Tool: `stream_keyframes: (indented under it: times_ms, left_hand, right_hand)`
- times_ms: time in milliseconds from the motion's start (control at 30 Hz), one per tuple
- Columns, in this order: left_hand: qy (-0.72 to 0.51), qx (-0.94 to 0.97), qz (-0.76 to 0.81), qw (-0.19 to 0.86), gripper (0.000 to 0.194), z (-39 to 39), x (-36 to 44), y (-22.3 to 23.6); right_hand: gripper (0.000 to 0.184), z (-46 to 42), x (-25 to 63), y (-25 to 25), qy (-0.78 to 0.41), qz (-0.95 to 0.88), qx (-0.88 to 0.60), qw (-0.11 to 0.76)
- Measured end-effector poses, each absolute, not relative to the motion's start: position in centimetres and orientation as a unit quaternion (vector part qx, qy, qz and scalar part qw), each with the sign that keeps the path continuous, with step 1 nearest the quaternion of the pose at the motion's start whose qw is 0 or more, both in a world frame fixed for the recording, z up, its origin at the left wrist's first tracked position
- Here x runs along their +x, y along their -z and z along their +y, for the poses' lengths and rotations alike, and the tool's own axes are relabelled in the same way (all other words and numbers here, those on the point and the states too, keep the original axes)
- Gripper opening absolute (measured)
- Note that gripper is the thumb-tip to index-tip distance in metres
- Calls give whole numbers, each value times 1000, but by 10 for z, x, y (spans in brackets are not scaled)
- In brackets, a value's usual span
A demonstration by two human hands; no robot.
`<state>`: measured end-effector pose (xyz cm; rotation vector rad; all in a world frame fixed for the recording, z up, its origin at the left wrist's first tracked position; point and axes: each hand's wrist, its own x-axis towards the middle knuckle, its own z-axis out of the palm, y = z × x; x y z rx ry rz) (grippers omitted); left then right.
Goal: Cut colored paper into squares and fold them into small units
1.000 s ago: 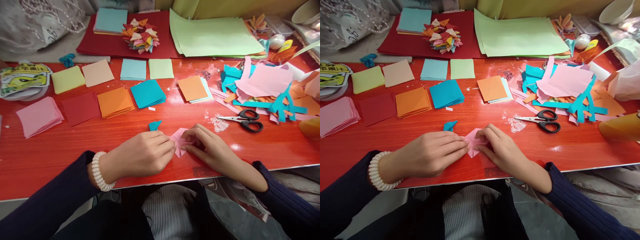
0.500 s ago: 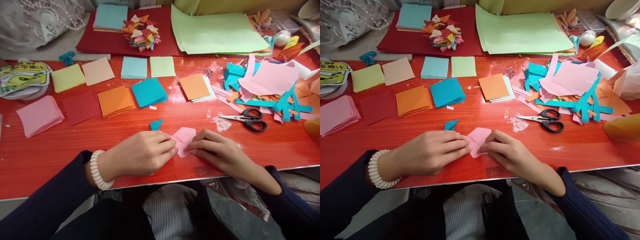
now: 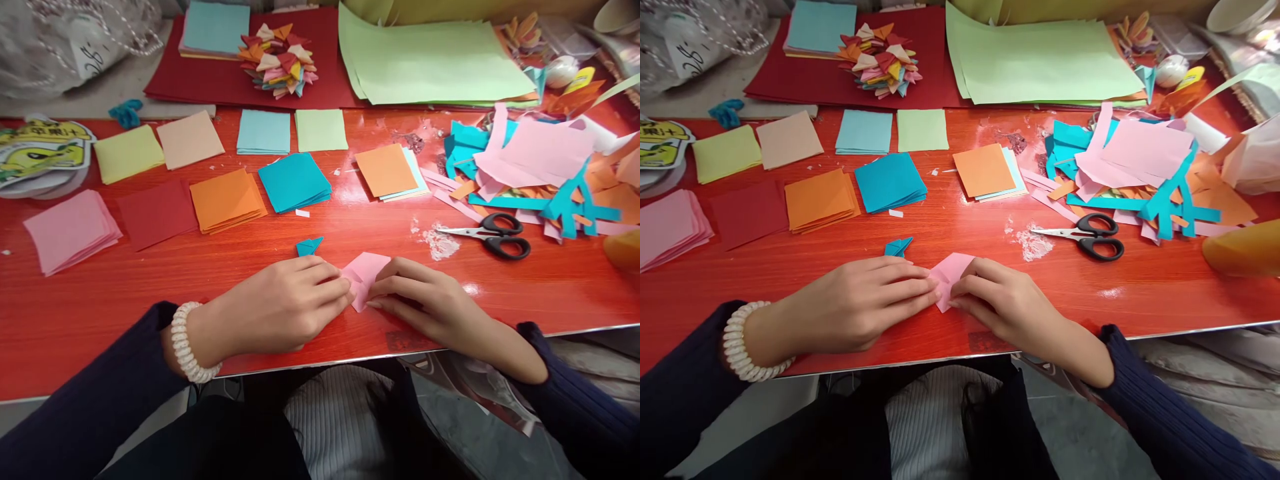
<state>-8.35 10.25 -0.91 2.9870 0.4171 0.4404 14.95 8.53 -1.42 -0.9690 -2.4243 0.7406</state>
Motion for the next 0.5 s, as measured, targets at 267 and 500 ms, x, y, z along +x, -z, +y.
stream_keyframes:
  times_ms: [267,500]
  left_hand:
    - [-142,978,139,66,32,103,-85,6]
    - [-141,978,144,56,29,101,-83,6]
  right_hand:
    - [11,82,145,16,-272,-853,-400,195]
    - [11,81,144,17,-266,-849,-419,182]
